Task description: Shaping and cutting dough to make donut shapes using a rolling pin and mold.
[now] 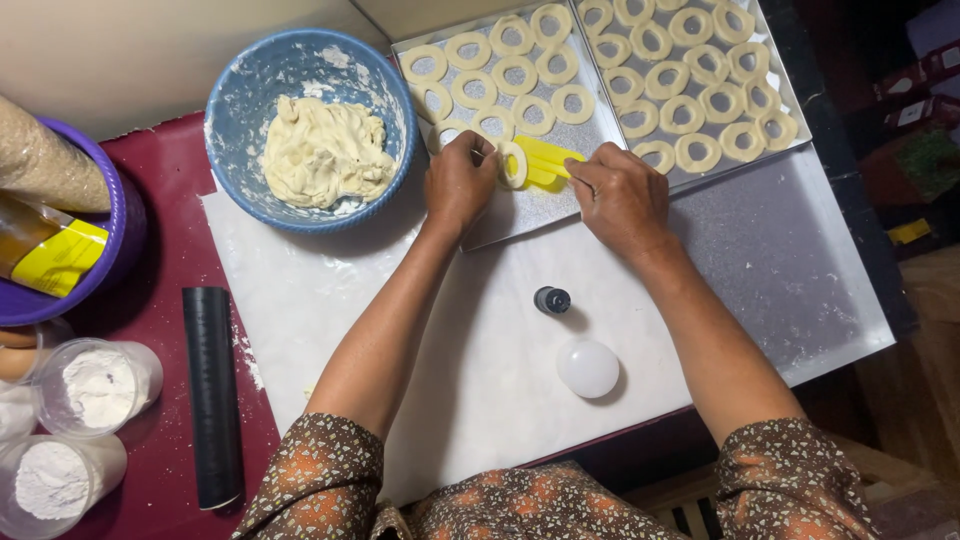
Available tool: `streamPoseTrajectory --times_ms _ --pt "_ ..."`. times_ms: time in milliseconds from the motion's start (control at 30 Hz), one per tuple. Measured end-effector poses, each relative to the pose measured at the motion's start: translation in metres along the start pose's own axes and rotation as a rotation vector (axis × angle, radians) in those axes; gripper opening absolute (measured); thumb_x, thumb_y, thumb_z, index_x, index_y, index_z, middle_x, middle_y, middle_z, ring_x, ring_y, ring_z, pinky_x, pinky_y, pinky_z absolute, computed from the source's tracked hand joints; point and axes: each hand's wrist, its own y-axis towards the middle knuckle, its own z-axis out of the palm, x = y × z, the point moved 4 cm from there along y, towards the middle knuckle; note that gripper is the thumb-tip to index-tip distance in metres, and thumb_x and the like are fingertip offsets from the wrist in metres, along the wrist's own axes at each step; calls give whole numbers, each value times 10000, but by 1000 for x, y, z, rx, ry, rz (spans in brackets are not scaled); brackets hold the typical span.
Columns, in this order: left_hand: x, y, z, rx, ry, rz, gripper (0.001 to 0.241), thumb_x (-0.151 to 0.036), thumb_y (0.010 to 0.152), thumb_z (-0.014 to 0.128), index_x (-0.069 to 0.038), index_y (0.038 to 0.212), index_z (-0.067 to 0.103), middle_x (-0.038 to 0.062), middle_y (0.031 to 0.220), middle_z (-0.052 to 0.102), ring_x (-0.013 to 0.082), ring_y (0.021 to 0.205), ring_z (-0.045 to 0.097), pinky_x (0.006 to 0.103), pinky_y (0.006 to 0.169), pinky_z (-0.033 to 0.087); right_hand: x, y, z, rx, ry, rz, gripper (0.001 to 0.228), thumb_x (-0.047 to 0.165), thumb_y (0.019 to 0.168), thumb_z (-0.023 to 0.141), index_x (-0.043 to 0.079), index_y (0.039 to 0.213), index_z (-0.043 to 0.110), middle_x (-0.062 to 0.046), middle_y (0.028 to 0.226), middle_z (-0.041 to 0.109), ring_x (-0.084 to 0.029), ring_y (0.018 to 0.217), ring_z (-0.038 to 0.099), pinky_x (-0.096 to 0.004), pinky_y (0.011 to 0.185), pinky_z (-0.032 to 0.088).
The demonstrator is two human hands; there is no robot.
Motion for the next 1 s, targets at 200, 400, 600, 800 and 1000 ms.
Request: streamPoseTrajectory --times_ms 200,400,600,800,1000 --pt "-7 -5 -2 -20 113 63 164 -279 876 731 -127 937 722 125 838 777 353 834 741 485 763 562 1 3 6 -8 -10 -44 174 78 884 802 94 1057 814 -42 886 706 -195 819 694 -357 658 555" --pt "-14 -9 -7 -32 173 86 165 -274 874 735 -117 924 727 185 810 751 408 831 722 531 756 547 2 6 8 7 -15 -37 192 83 875 808 96 1066 815 -46 874 701 -194 795 687 -352 637 553" --pt "-10 -11 -3 -95 245 188 174 -251 856 744 -81 882 717 171 928 724 401 809 711 522 720 548 -2 7 12 1 -33 -57 194 83 875 816 96 1068 815 -43 888 710 -186 801 687 -343 640 554" --pt "-7 -9 -4 -74 343 171 190 -252 861 745 -63 855 734 173 948 698 399 813 706 519 720 552 -2 7 14 -3 -49 -64 215 81 866 815 79 1081 810 -54 902 716 -177 806 687 -326 626 552" --pt "-5 -8 -6 -71 322 192 190 -256 854 750 -66 862 757 174 958 703 396 826 705 515 729 552 -6 6 12 -13 -82 -56 216 77 868 811 76 1084 810 -56 911 721 -179 827 697 -321 623 554"
